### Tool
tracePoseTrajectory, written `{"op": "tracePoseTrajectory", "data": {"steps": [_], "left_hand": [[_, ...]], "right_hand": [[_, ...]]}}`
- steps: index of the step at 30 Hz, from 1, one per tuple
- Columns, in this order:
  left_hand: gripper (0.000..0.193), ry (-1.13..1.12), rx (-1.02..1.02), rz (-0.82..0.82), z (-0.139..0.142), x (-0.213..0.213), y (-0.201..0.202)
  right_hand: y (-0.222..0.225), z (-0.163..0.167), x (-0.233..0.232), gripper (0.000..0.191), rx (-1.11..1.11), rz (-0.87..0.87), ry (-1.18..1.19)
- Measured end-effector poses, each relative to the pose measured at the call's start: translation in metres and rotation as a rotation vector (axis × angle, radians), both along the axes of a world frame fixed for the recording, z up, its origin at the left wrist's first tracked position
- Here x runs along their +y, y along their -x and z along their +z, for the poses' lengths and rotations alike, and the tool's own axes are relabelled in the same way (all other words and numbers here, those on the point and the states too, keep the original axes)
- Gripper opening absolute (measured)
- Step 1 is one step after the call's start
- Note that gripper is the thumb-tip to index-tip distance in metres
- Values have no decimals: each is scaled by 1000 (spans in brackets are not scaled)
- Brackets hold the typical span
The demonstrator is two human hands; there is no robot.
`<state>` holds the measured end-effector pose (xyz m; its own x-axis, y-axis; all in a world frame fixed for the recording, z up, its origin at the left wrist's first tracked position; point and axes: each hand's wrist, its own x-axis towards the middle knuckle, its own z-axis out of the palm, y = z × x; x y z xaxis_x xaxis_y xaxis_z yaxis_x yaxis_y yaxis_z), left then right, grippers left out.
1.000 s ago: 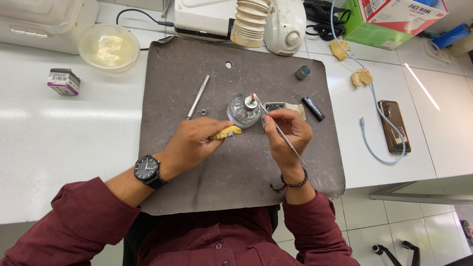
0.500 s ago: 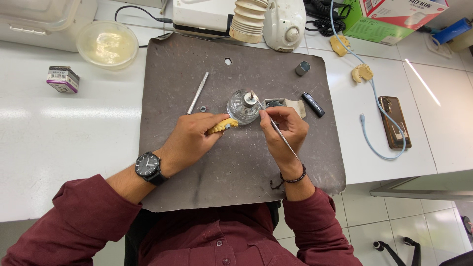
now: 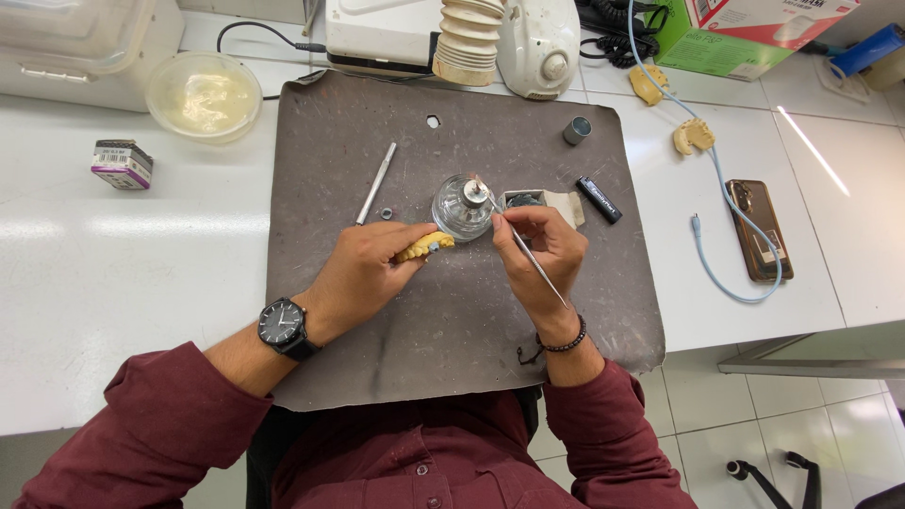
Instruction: The person holds a partial denture framework in one hand and a heated wax spatula in the other, repeatedly dipping the tool into a small box of blue wax and melting it over an alcohol burner. They apply and shape wax along the metal framework, rotating the denture to reach different areas.
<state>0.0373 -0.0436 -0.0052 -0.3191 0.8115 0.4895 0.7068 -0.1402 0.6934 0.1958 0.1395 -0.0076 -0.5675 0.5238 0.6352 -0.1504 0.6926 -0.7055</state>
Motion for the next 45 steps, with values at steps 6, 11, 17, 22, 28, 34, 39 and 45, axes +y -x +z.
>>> {"op": "tracePoseTrajectory", "data": {"steps": [6, 11, 17, 22, 28, 34, 39, 45], "left_hand": [[40, 27, 13, 6, -1, 1, 1], [39, -22, 4, -9, -2, 0, 1], [41, -3, 29, 5, -3, -2, 4], [41, -13, 28, -4, -2, -1, 3], [39, -6, 22, 18, 0, -2, 4], [39, -9, 30, -14, 0, -2, 4], [39, -23, 55, 3, -1, -1, 4], [39, -9, 53, 7, -2, -1, 4]], "right_hand": [[1, 1, 1, 10, -7, -2, -15], [-3, 4, 3, 13, -14, 22, 107], [-42, 37, 57, 19, -27, 105, 332], [-47, 35, 90, 14, -30, 100, 613], [-35, 10, 87, 13, -193, -9, 370], [-31, 11, 81, 16, -277, -112, 61], [-25, 11, 76, 15, -321, -168, -21], [-23, 11, 77, 14, -308, -176, -109]]}}
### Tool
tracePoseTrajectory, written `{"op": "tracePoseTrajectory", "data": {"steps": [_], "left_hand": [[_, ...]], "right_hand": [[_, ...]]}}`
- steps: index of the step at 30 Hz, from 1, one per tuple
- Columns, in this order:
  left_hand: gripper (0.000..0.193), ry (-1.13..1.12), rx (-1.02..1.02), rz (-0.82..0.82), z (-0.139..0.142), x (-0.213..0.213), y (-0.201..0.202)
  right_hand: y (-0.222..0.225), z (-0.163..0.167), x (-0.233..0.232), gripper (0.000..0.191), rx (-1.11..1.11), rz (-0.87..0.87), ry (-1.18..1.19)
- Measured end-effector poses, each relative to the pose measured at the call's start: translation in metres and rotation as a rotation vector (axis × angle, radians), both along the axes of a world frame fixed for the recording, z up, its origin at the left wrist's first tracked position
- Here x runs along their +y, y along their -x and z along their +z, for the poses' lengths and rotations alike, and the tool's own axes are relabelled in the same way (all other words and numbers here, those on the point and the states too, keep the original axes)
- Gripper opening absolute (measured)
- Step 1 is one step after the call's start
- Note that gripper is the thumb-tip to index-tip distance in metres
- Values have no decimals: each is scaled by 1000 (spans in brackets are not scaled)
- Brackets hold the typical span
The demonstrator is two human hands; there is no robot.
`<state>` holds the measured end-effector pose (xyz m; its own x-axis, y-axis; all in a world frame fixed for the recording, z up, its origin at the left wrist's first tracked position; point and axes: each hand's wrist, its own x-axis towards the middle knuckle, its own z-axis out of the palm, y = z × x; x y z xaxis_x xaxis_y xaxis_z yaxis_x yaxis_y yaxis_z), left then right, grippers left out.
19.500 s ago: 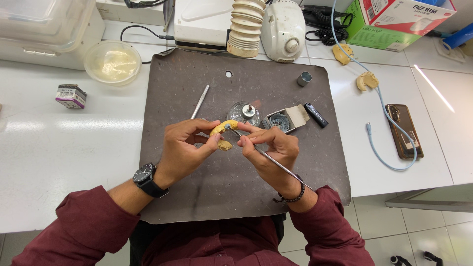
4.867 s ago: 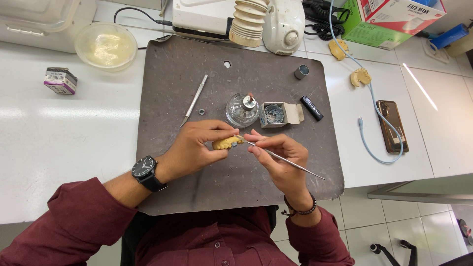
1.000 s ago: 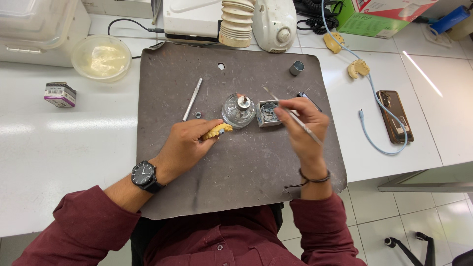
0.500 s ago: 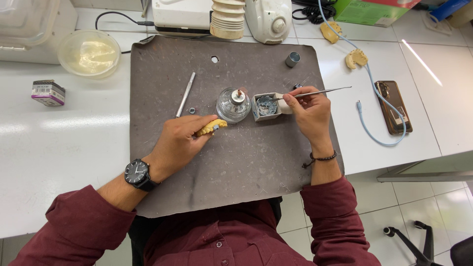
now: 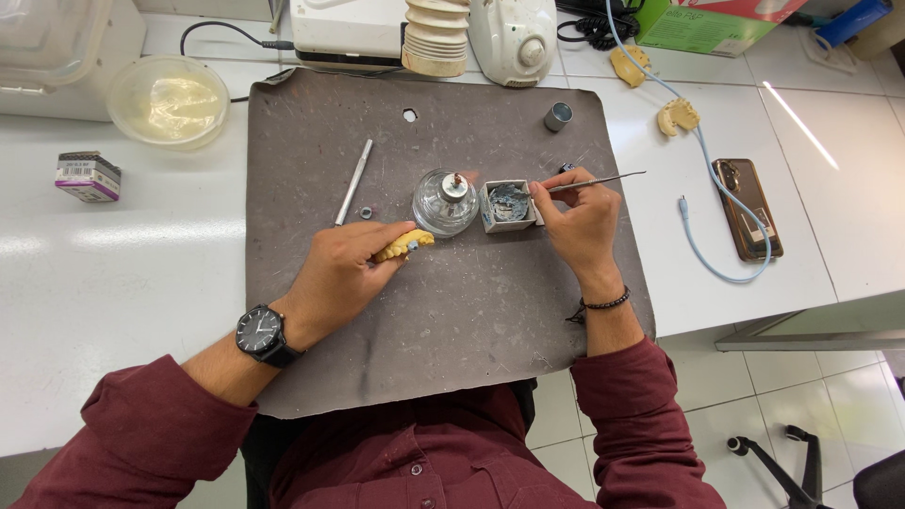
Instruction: The person holds a partial denture framework in one hand and a heated wax spatula in the other, repeatedly dipping the tool into a small box of blue wax and melting it over an alcohol burner. They apply and shape wax along the metal framework, rotating the denture to reach different areas.
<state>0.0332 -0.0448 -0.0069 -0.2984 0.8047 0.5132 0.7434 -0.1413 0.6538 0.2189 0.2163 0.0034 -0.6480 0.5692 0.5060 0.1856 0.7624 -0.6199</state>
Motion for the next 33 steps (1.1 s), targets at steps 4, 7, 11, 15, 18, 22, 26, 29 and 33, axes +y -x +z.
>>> {"op": "tracePoseTrajectory", "data": {"steps": [4, 7, 11, 15, 18, 22, 26, 29, 33], "left_hand": [[39, -5, -1, -3, 0, 0, 0], [39, 5, 0, 0, -1, 0, 0], [39, -4, 3, -13, -1, 0, 0], [39, -19, 4, -12, -2, 0, 0], [40, 64, -20, -15, -2, 2, 0], [40, 51, -34, -14, -2, 1, -1], [43, -13, -45, -68, -2, -1, -3], [46, -75, -10, -142, -2, -2, -4], [45, -59, -19, -178, 0, -3, -5]], "right_hand": [[2, 1, -2, 14, -6, -13, 6], [4, 3, -4, 14, -12, -15, -12], [5, 4, -5, 14, -26, -18, -40], [6, 3, -5, 14, -14, -36, -32], [3, 0, -2, 12, 48, -16, -53], [-12, 9, -6, 9, 305, 0, 372], [-29, 16, -32, 9, 497, 168, 672], [-34, 8, -68, 9, 408, 281, 669], [-25, -7, -97, 6, 350, 491, 636]]}}
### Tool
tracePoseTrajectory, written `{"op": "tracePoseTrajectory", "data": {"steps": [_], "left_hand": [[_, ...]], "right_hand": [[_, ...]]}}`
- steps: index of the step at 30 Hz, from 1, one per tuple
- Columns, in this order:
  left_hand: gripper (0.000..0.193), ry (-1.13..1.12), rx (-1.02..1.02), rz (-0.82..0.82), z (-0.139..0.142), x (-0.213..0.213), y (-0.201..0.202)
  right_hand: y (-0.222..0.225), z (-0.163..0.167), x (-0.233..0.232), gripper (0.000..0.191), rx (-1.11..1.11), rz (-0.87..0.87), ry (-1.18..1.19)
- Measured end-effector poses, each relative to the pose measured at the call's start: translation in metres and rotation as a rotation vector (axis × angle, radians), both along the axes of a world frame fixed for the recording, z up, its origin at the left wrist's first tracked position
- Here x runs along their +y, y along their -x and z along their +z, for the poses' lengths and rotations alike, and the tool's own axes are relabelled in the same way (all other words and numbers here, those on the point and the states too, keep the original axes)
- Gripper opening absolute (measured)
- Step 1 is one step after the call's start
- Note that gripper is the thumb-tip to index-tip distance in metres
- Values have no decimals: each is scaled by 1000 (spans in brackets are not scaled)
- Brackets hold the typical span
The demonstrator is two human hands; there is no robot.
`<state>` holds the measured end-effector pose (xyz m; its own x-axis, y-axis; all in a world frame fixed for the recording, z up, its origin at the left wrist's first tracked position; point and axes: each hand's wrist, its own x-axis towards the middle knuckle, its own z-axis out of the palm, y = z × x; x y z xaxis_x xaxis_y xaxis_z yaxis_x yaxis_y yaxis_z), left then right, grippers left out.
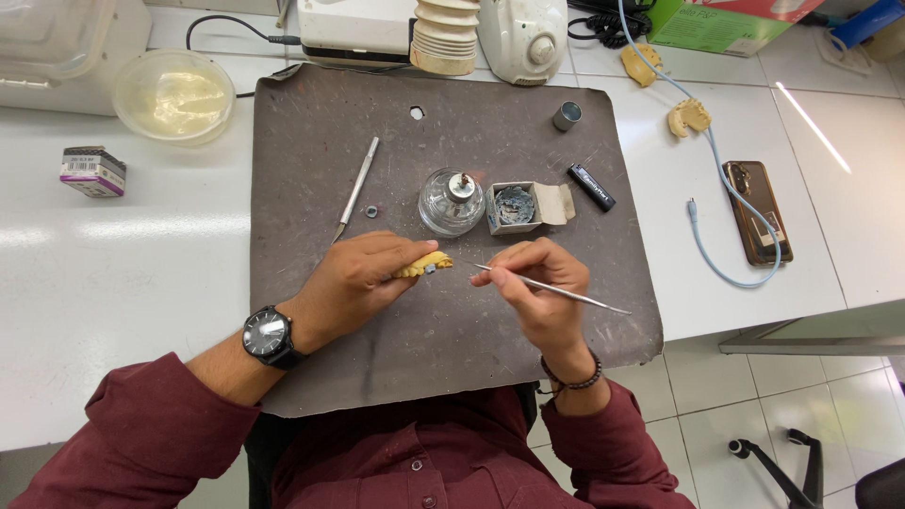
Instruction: The person holds a partial denture framework in one hand and a heated wax spatula in the other, repeatedly dipping the tool into a small box of blue wax and melting it over an alcohol burner. They apply and shape wax along the metal framework, rotating the denture to reach different areas.
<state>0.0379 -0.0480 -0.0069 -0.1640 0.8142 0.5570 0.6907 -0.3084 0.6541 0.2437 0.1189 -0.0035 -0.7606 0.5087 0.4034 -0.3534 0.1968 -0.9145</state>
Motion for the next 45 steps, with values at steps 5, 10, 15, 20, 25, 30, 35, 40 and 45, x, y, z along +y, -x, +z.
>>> {"op": "tracePoseTrajectory", "data": {"steps": [5, 10, 15, 20, 25, 30, 35, 40, 45], "left_hand": [[45, -16, 91, 68, 2, 0, 1], [45, -19, 132, 101, 1, 1, 1], [48, 1, 188, 96, -2, 2, 0], [47, 9, 189, 106, -4, 1, 1], [48, 18, 203, 105, -3, 1, 1], [47, 18, 204, 108, -3, 1, 1], [47, 13, 204, 108, -4, 1, 0], [48, 32, 204, 105, -5, 1, 0], [48, 28, 191, 104, -4, 1, 1]], "right_hand": [[16, -10, -17, 9, -24, -26, -63], [22, -20, -22, 16, 48, -24, -73], [19, -29, -17, 18, 47, -10, -103], [17, -30, -20, 18, 52, 7, -86], [20, -27, -22, 19, 38, -16, -139], [20, -24, -23, 19, 33, -31, -163], [20, -24, -24, 18, 26, -32, -159], [21, -24, -24, 17, 14, -49, -188], [21, -23, -25, 17, -5, -47, -208]]}}
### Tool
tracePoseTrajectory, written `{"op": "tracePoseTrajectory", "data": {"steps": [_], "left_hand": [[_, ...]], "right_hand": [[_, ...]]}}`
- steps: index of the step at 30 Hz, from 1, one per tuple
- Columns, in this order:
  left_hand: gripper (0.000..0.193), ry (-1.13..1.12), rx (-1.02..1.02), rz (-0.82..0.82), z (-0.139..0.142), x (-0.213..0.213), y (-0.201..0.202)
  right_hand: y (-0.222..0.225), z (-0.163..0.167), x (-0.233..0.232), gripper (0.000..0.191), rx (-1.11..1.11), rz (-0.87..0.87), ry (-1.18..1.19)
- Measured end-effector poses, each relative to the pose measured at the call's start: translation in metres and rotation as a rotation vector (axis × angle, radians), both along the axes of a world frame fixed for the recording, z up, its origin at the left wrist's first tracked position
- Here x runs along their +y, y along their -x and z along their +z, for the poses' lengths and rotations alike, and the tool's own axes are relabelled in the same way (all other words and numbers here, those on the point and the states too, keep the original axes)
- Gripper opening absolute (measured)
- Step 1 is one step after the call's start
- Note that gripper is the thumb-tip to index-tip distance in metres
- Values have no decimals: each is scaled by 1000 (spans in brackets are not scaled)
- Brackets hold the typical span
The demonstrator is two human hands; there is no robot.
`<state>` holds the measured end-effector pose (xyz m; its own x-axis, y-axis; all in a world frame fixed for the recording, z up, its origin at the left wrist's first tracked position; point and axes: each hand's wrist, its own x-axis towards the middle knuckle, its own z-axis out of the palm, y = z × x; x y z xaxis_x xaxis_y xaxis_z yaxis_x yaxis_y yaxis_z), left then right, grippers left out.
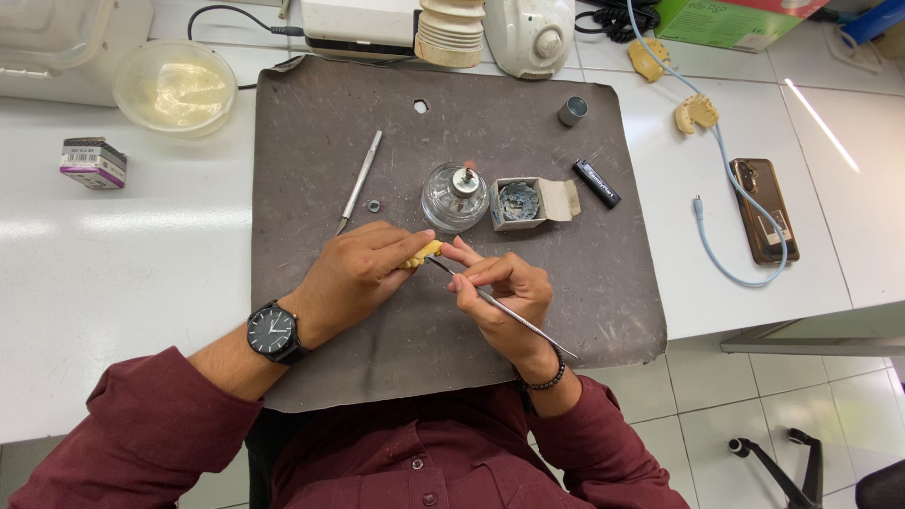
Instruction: The person holds a partial denture framework in one hand and a heated wax spatula in the other, repeatedly dipping the tool into a small box of blue wax and melting it over an alcohol burner. They apply and shape wax along the metal framework, rotating the denture to reach different areas.
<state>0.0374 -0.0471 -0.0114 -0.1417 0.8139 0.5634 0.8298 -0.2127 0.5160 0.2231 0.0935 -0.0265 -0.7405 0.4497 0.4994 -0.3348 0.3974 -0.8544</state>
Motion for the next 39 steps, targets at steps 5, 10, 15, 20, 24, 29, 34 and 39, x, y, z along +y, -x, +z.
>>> {"op": "tracePoseTrajectory", "data": {"steps": [5, 10, 15, 20, 24, 29, 34, 39], "left_hand": [[48, -5, 4, 0, 0, 0, 0], [48, -8, 4, 0, 0, -1, 0], [47, 7, 9, 11, 0, 0, 0], [48, 2, 9, 3, 1, 0, 0], [47, 9, -3, 2, 1, -1, 0], [46, 11, -18, 0, 1, 0, 0], [44, -7, -120, 31, 6, 1, 1], [38, 11, -230, 79, 10, 0, 0]], "right_hand": [[1, 0, 0, 16, 7, -6, -2], [1, 0, -1, 17, 6, -13, -1], [1, 1, -1, 17, 5, -5, -37], [1, 0, -1, 17, 14, -18, -19], [0, -2, -1, 17, 18, -24, 3], [1, -3, 1, 16, 58, -55, -7], [-22, 31, 13, 12, 74, -170, 71], [-52, 73, 27, 17, 105, -332, -32]]}}
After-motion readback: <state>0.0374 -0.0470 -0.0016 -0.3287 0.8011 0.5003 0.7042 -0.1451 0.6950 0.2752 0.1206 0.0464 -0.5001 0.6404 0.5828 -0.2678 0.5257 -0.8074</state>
